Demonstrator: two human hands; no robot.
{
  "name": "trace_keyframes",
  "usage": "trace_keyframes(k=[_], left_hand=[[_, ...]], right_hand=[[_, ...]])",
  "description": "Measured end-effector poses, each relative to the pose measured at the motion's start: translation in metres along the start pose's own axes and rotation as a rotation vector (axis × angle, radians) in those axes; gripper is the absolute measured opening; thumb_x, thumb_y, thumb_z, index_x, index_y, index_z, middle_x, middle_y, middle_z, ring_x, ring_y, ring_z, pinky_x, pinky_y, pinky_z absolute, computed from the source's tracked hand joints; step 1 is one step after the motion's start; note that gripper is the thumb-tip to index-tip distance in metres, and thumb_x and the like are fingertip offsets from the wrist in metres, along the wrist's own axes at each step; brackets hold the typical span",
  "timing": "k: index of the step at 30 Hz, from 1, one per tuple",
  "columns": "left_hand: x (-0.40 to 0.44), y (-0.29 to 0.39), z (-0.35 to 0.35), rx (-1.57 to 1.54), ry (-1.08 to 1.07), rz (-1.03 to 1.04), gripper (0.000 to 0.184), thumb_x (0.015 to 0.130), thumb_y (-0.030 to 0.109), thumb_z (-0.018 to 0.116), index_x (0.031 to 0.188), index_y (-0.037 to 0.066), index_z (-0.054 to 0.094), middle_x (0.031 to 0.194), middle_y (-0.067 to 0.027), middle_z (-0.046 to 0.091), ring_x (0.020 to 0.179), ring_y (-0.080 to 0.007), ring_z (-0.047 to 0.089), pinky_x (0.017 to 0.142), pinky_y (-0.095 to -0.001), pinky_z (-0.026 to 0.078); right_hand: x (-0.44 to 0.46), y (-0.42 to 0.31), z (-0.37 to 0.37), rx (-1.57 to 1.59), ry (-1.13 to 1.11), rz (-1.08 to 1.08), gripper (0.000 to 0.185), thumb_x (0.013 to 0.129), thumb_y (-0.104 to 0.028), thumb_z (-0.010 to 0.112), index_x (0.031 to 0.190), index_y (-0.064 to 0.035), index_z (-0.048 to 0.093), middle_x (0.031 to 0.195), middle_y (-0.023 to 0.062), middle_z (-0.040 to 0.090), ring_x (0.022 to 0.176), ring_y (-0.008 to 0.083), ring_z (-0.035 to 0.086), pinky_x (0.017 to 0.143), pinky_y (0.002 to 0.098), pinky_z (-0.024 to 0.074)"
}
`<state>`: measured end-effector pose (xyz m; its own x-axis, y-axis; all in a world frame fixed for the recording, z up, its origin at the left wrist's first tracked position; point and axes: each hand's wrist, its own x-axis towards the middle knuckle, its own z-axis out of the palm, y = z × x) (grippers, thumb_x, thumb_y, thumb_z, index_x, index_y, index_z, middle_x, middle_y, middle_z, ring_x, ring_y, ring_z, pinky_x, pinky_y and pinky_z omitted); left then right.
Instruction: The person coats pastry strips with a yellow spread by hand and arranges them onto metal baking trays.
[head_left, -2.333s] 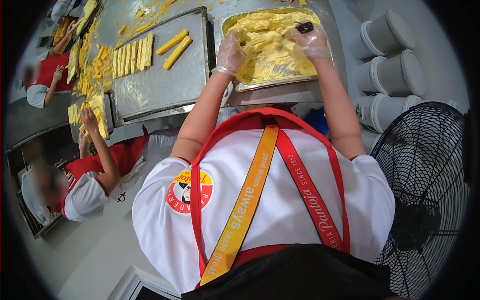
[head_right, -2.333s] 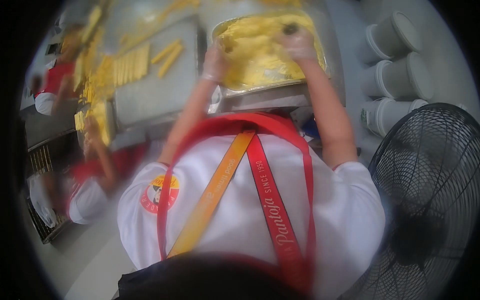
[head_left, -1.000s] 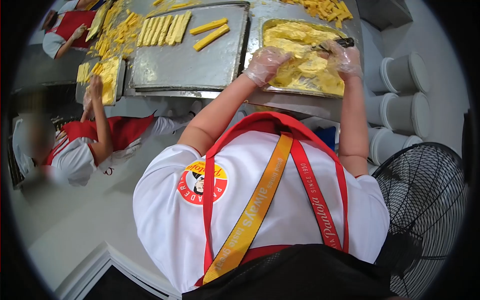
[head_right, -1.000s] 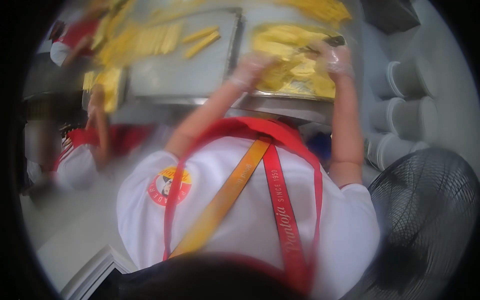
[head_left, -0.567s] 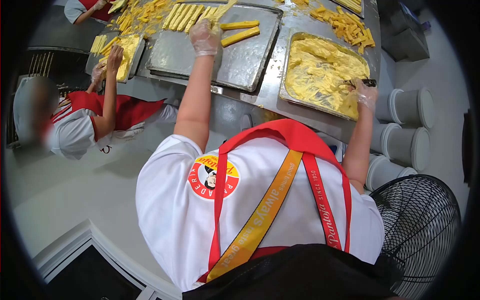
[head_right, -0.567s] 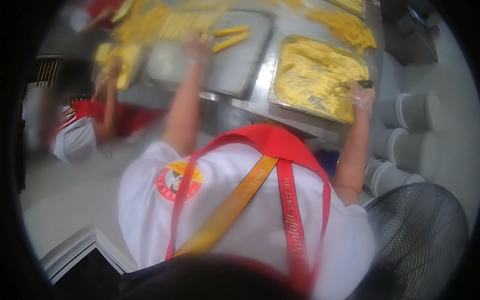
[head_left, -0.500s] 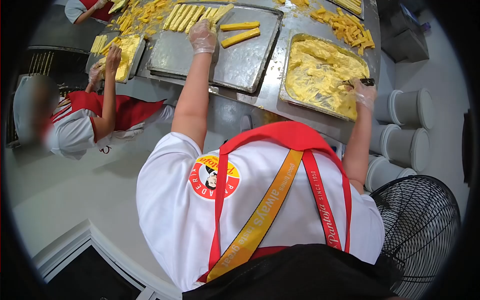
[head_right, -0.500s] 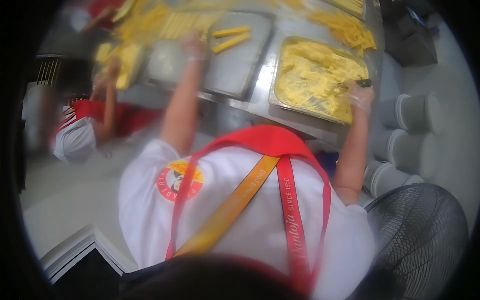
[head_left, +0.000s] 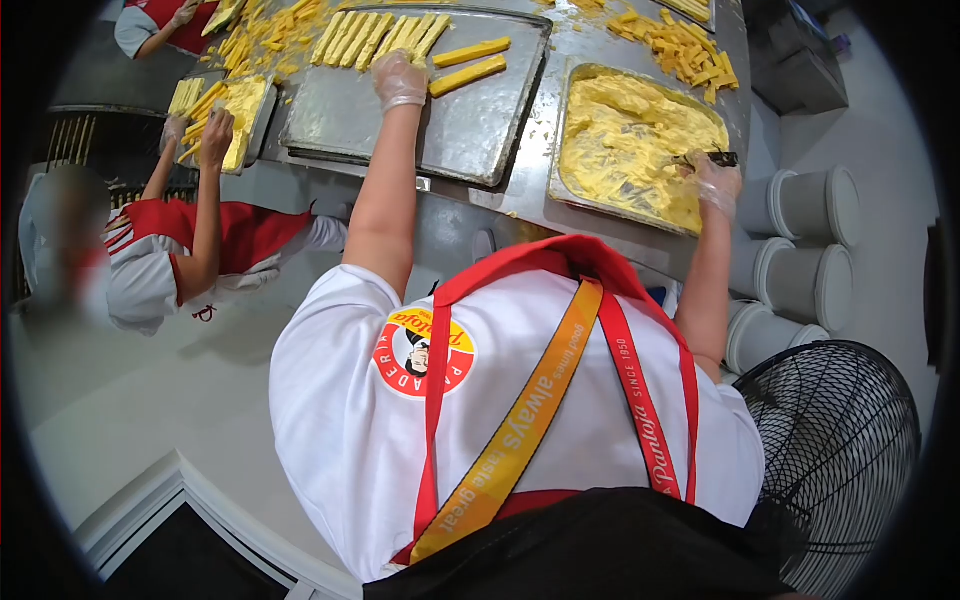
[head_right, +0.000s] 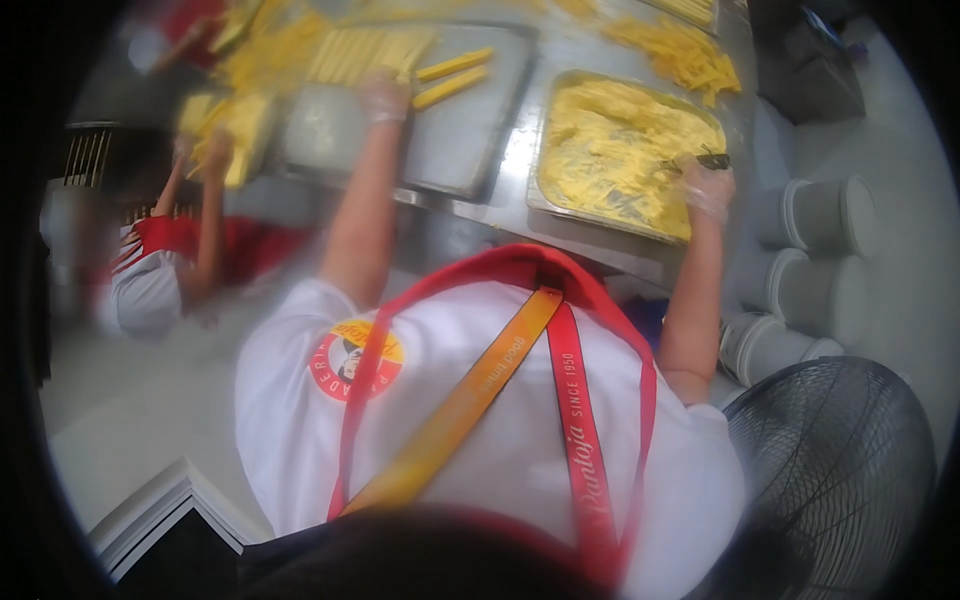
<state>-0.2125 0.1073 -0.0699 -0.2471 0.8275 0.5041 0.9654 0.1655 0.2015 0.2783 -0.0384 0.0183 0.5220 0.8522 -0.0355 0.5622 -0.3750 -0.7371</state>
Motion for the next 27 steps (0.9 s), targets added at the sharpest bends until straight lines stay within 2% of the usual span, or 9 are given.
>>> trace_keyframes(k=[8,9,12,14,17,20,23,25,27], left_hand=[[0.0,0.063,-0.072,0.089,0.012,0.171,0.021,0.068,0.025,0.068,0.084,0.011,0.064,0.087,-0.0089,0.065,0.086,-0.0255,0.062,0.079,-0.0356,0.047],[0.001,0.055,-0.051,0.112,0.143,0.392,0.02,0.071,0.025,0.067,0.085,0.011,0.065,0.087,-0.0084,0.066,0.087,-0.026,0.062,0.078,-0.0372,0.048],[0.012,0.061,-0.046,0.13,-0.31,0.369,0.017,0.073,0.023,0.065,0.086,0.013,0.067,0.09,-0.0082,0.067,0.09,-0.0265,0.063,0.077,-0.0386,0.049],[0.02,0.054,-0.022,0.222,-0.4,0.377,0.016,0.076,0.026,0.063,0.084,0.014,0.069,0.094,-0.009,0.067,0.092,-0.0281,0.063,0.077,-0.0397,0.05],[0.023,0.054,-0.023,0.286,-0.431,0.407,0.021,0.078,0.031,0.062,0.086,0.013,0.069,0.094,-0.0093,0.067,0.09,-0.0292,0.063,0.078,-0.0397,0.05],[0.025,0.068,-0.052,0.234,-0.391,0.319,0.026,0.078,0.034,0.062,0.092,0.013,0.067,0.093,-0.0096,0.067,0.089,-0.03,0.063,0.077,-0.0401,0.05],[0.021,0.07,-0.056,0.008,-0.146,0.354,0.027,0.076,0.026,0.069,0.095,0.008,0.062,0.086,-0.0139,0.066,0.081,-0.0307,0.064,0.07,-0.0399,0.051],[0.011,0.088,-0.084,-0.312,-0.036,0.38,0.032,0.071,0.02,0.076,0.093,0.004,0.059,0.08,-0.0126,0.065,0.071,-0.0249,0.064,0.062,-0.0348,0.051],[-0.002,0.126,-0.134,-0.56,-0.418,0.226,0.034,0.07,0.022,0.077,0.093,0.004,0.06,0.079,-0.0106,0.066,0.069,-0.0197,0.063,0.061,-0.0307,0.051]], right_hand=[[-0.044,-0.047,0.032,0.039,-0.215,-0.655,0.032,0.073,-0.029,0.072,0.084,-0.0012,0.062,0.075,0.0118,0.064,0.068,0.0259,0.061,0.065,0.0352,0.0487],[-0.035,-0.045,0.037,-0.003,-0.238,-0.513,0.034,0.073,-0.031,0.072,0.084,-0.0011,0.062,0.076,0.0124,0.065,0.069,0.0264,0.061,0.065,0.0355,0.0488],[0.01,-0.036,0.035,-0.036,-0.233,-0.15,0.041,0.072,-0.038,0.071,0.086,-0.0013,0.063,0.081,0.0156,0.066,0.074,0.0293,0.063,0.069,0.0383,0.049],[0.026,-0.046,0.025,-0.198,0.059,-0.144,0.038,0.071,-0.035,0.073,0.081,0.0006,0.065,0.073,0.0156,0.064,0.066,0.0287,0.059,0.065,0.037,0.0481],[0.015,-0.047,0.037,-0.275,0.005,-0.449,0.035,0.079,-0.031,0.065,0.089,0.0016,0.061,0.091,0.0159,0.066,0.083,0.0277,0.062,0.074,0.0383,0.0483],[-0.009,-0.056,0.039,-0.082,-0.407,-0.639,0.034,0.08,-0.03,0.063,0.092,0.0015,0.061,0.094,0.017,0.065,0.088,0.0302,0.061,0.076,0.0393,0.0484],[0.018,-0.052,0.027,-0.137,-0.402,-0.118,0.032,0.079,-0.03,0.063,0.095,-0.0018,0.063,0.09,0.0179,0.063,0.086,0.0333,0.06,0.077,0.04,0.0488],[0.053,-0.009,0.036,-0.164,-0.038,-0.302,0.028,0.077,-0.027,0.07,0.09,-0.0028,0.063,0.077,0.0114,0.065,0.069,0.0234,0.062,0.067,0.0347,0.05],[0.041,-0.021,0.014,-0.269,0.017,-0.566,0.027,0.079,-0.026,0.069,0.091,-0.0031,0.063,0.078,0.0096,0.066,0.069,0.0219,0.062,0.068,0.0344,0.0507]])
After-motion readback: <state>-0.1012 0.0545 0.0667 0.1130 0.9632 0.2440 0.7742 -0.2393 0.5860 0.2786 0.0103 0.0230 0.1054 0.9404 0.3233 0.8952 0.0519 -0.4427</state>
